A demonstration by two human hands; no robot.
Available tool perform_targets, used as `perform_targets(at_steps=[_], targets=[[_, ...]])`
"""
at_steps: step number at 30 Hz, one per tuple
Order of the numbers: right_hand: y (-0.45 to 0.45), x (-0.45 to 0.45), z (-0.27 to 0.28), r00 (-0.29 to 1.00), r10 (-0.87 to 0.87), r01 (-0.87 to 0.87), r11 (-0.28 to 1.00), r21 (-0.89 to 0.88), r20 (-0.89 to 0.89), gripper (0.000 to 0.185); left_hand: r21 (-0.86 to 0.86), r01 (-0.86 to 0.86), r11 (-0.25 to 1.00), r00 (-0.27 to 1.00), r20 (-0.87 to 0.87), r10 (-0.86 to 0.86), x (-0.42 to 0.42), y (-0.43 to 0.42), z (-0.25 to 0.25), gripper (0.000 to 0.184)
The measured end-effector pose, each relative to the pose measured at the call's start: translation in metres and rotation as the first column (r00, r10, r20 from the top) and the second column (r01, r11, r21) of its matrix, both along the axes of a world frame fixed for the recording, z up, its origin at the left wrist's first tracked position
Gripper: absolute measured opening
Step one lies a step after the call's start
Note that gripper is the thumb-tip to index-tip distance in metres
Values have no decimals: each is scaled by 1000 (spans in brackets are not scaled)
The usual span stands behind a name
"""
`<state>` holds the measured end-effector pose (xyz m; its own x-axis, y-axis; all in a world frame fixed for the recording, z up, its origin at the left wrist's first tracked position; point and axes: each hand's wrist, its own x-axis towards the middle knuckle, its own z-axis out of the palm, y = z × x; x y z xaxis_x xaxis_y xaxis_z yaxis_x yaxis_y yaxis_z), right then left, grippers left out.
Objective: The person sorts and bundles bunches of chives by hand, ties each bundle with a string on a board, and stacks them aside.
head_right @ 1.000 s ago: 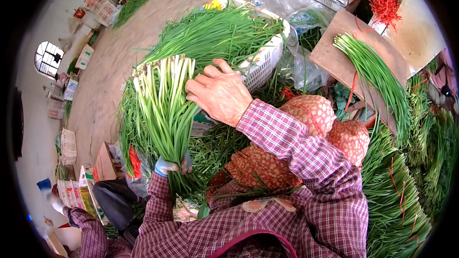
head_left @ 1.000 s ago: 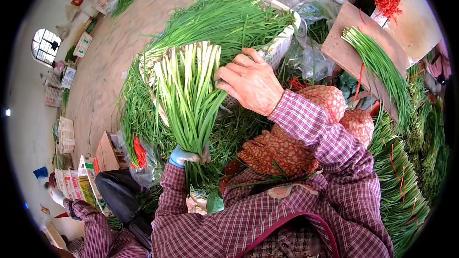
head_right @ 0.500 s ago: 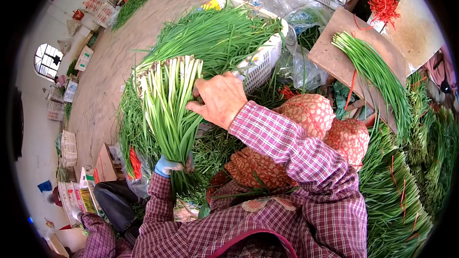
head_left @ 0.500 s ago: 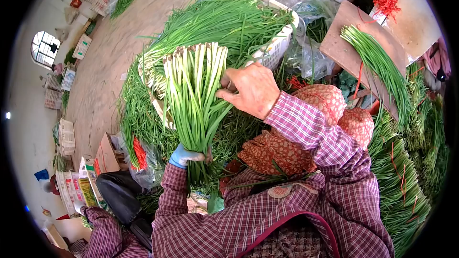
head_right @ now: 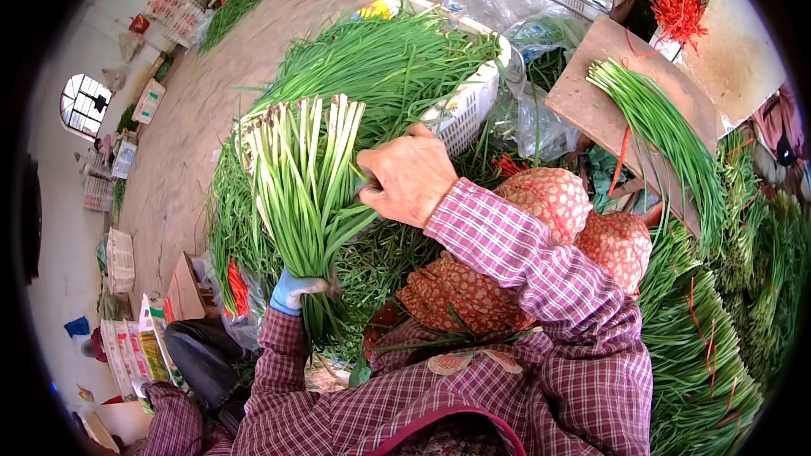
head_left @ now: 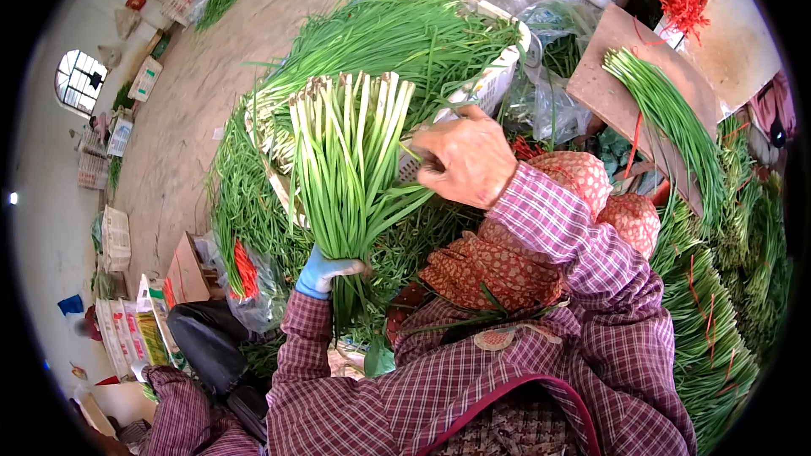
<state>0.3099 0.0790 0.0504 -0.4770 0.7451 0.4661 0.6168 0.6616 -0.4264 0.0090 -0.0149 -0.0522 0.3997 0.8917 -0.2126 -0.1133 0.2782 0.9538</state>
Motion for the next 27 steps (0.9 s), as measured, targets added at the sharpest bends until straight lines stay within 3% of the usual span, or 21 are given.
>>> perform_targets(at_steps=[4,5,10,12,14,15,16,18,19,20,22,24,25,26,27], targets=[[-2,22,6,969,-89,62,991,123,229,19,-50,-69,996,996,-55,67,1,-1,10,61],[-5,24,22,918,-112,139,989,-45,381,18,-33,-100,994,991,-92,97,2,-2,12,66],[-1,57,32,779,-201,317,943,-97,594,16,-27,-116,993,983,-145,111,2,-1,22,65],[9,75,17,667,-308,508,854,-111,679,16,8,-130,991,974,-186,129,-2,-2,21,64],[25,101,-17,525,-273,539,839,-67,806,17,23,-137,990,974,-180,139,1,-2,27,62],[26,111,-34,547,-290,462,887,5,785,23,73,-167,983,965,-193,178,10,-3,37,61],[33,110,-46,587,-233,485,868,-107,776,33,123,-193,973,955,-204,215,16,-2,44,59],[28,90,-55,895,-215,210,976,55,392,40,173,-147,974,949,-253,188,15,2,40,57],[27,71,-55,968,-174,175,985,11,182,40,193,-147,970,940,-278,198,18,4,41,57],[26,49,-50,991,-132,131,991,-20,-39,40,213,-146,966,931,-302,207,21,7,42,58],[14,14,-25,976,-110,79,983,-167,-189,41,299,-107,948,896,-384,223,22,11,39,60],[6,-11,-9,939,-86,38,988,-146,-333,41,352,-95,931,828,-491,271,25,13,44,64],[3,-18,-4,930,-102,55,989,-139,-354,42,477,-33,878,769,-549,328,26,15,44,64],[-1,-21,2,908,-117,49,983,-175,-403,42,480,-28,877,770,-549,325,25,17,46,64],[-4,-21,7,897,-132,37,973,-227,-421,34,540,29,841,687,-622,375,25,18,48,64]])
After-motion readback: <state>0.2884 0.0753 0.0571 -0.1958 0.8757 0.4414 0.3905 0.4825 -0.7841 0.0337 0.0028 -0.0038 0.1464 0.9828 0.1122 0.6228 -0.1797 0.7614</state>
